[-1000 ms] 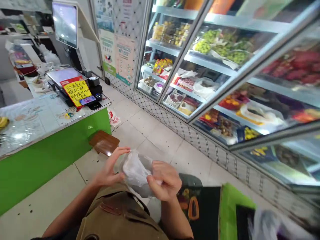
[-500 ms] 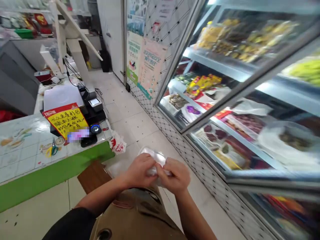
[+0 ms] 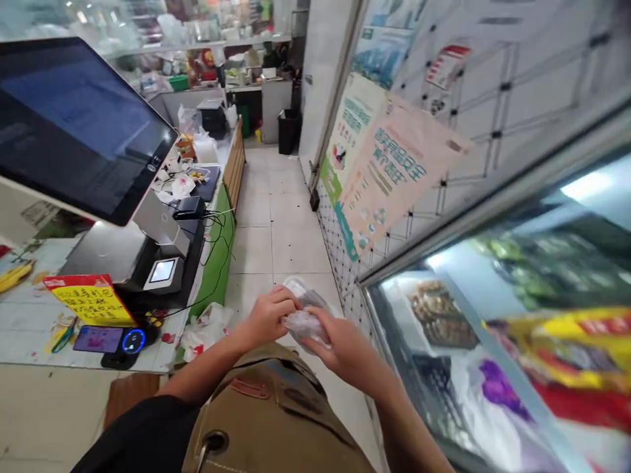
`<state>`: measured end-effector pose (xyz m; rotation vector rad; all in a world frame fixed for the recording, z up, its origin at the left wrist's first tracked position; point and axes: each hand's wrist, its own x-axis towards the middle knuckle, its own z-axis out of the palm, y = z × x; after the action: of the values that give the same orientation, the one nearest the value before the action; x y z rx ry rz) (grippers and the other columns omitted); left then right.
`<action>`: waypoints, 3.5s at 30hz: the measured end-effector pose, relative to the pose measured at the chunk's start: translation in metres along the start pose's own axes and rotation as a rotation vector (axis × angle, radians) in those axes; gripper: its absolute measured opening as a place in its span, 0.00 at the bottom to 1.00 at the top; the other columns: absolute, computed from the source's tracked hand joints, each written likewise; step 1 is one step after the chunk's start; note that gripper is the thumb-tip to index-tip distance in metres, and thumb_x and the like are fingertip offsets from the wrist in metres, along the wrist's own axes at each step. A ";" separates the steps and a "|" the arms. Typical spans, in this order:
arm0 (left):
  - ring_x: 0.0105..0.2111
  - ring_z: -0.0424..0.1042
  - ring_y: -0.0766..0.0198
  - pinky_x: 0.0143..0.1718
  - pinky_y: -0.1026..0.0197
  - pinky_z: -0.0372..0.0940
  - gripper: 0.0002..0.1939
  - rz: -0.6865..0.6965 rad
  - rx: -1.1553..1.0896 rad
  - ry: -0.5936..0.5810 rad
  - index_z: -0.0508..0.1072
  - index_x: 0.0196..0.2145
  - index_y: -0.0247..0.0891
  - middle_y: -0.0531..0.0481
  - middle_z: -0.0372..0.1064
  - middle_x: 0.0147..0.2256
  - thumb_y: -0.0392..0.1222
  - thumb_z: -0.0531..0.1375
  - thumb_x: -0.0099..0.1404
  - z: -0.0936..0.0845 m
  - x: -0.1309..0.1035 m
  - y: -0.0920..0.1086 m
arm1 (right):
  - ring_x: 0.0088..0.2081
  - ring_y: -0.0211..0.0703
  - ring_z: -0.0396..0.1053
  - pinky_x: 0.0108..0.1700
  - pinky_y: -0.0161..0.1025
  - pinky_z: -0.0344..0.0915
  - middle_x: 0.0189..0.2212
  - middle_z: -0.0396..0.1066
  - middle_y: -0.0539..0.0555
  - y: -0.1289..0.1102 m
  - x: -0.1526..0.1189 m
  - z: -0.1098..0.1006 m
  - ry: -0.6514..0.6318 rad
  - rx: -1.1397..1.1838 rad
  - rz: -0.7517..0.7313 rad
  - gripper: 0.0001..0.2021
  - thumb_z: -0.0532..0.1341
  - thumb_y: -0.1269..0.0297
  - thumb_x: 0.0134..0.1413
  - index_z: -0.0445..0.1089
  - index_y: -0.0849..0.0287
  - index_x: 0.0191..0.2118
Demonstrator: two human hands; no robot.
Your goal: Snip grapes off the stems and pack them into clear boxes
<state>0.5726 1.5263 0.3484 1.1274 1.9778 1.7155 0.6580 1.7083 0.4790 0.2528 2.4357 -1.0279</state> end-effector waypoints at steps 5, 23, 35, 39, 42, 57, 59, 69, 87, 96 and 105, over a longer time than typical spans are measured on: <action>0.37 0.76 0.59 0.41 0.55 0.73 0.10 -0.091 0.084 0.151 0.71 0.29 0.41 0.45 0.80 0.34 0.34 0.59 0.69 0.034 0.098 -0.102 | 0.28 0.42 0.68 0.32 0.39 0.55 0.28 0.74 0.50 0.113 0.135 -0.053 -0.122 -0.094 -0.157 0.13 0.62 0.63 0.74 0.69 0.56 0.33; 0.25 0.65 0.67 0.30 0.62 0.62 0.24 -0.239 0.151 0.343 0.56 0.24 0.42 0.52 0.68 0.24 0.49 0.56 0.78 0.036 0.463 -0.503 | 0.38 0.51 0.68 0.45 0.46 0.63 0.36 0.74 0.54 0.391 0.625 -0.172 -0.021 -0.215 -0.634 0.11 0.68 0.67 0.67 0.69 0.58 0.50; 0.26 0.68 0.65 0.31 0.62 0.62 0.17 -0.174 0.223 0.374 0.61 0.26 0.42 0.52 0.71 0.25 0.38 0.60 0.72 0.024 0.717 -0.791 | 0.30 0.43 0.57 0.37 0.42 0.57 0.26 0.62 0.48 0.580 1.022 -0.282 0.118 -0.004 -0.998 0.15 0.57 0.66 0.79 0.63 0.54 0.34; 0.28 0.69 0.63 0.32 0.61 0.62 0.12 -0.255 0.309 0.358 0.64 0.28 0.42 0.50 0.72 0.26 0.36 0.61 0.69 0.003 0.788 -0.870 | 0.30 0.44 0.56 0.37 0.42 0.56 0.25 0.60 0.48 0.609 1.159 -0.330 0.124 -0.036 -1.126 0.15 0.57 0.75 0.74 0.61 0.53 0.33; 0.29 0.71 0.62 0.35 0.60 0.65 0.07 -0.237 0.351 0.342 0.66 0.31 0.42 0.50 0.74 0.28 0.34 0.61 0.65 -0.003 0.832 -0.950 | 0.30 0.44 0.55 0.37 0.41 0.56 0.25 0.59 0.47 0.639 1.262 -0.352 0.138 -0.045 -1.171 0.15 0.57 0.79 0.71 0.60 0.52 0.34; 0.40 0.78 0.57 0.40 0.58 0.71 0.09 -0.374 0.533 -0.067 0.71 0.40 0.40 0.44 0.80 0.42 0.32 0.64 0.62 -0.114 1.124 -1.344 | 0.25 0.41 0.60 0.34 0.42 0.58 0.22 0.63 0.48 0.777 1.746 -0.458 0.085 -0.046 -1.233 0.16 0.65 0.63 0.75 0.69 0.54 0.31; 0.44 0.79 0.55 0.43 0.56 0.72 0.09 -0.381 0.582 -0.141 0.72 0.44 0.38 0.41 0.81 0.45 0.34 0.63 0.65 -0.130 1.167 -1.381 | 0.25 0.40 0.61 0.34 0.42 0.58 0.22 0.63 0.48 0.795 1.804 -0.475 0.079 -0.058 -1.246 0.16 0.67 0.62 0.74 0.70 0.55 0.31; 0.48 0.78 0.49 0.45 0.53 0.71 0.18 -0.600 0.682 -0.305 0.70 0.50 0.35 0.35 0.79 0.47 0.49 0.70 0.74 -0.146 1.329 -1.614 | 0.27 0.41 0.62 0.36 0.42 0.59 0.23 0.64 0.48 0.911 2.113 -0.506 0.043 -0.010 -1.432 0.17 0.65 0.61 0.77 0.67 0.55 0.31; 0.36 0.71 0.57 0.38 0.58 0.64 0.12 -0.988 0.618 0.290 0.69 0.43 0.40 0.48 0.73 0.38 0.40 0.69 0.67 -0.269 1.429 -1.980 | 0.29 0.42 0.59 0.35 0.42 0.54 0.24 0.65 0.50 0.927 2.582 -0.399 -0.105 0.038 -1.434 0.22 0.60 0.57 0.79 0.67 0.56 0.28; 0.31 0.66 0.60 0.34 0.59 0.59 0.07 -0.989 0.699 0.521 0.66 0.38 0.42 0.51 0.69 0.34 0.39 0.63 0.71 -0.441 1.433 -2.078 | 0.29 0.41 0.60 0.35 0.41 0.55 0.23 0.65 0.50 0.807 2.762 -0.312 -0.194 0.126 -1.433 0.21 0.64 0.54 0.77 0.70 0.56 0.29; 0.31 0.69 0.59 0.36 0.59 0.63 0.05 -1.311 0.853 0.559 0.68 0.40 0.43 0.52 0.71 0.34 0.39 0.62 0.71 -0.626 1.333 -2.169 | 0.31 0.43 0.62 0.37 0.41 0.56 0.27 0.69 0.52 0.665 2.917 -0.096 -0.433 0.237 -1.444 0.23 0.63 0.42 0.75 0.70 0.56 0.33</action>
<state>-1.5031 2.0650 -1.1593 -0.6667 2.7750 0.4489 -1.6766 2.1953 -1.3301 -1.6713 1.8298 -1.6103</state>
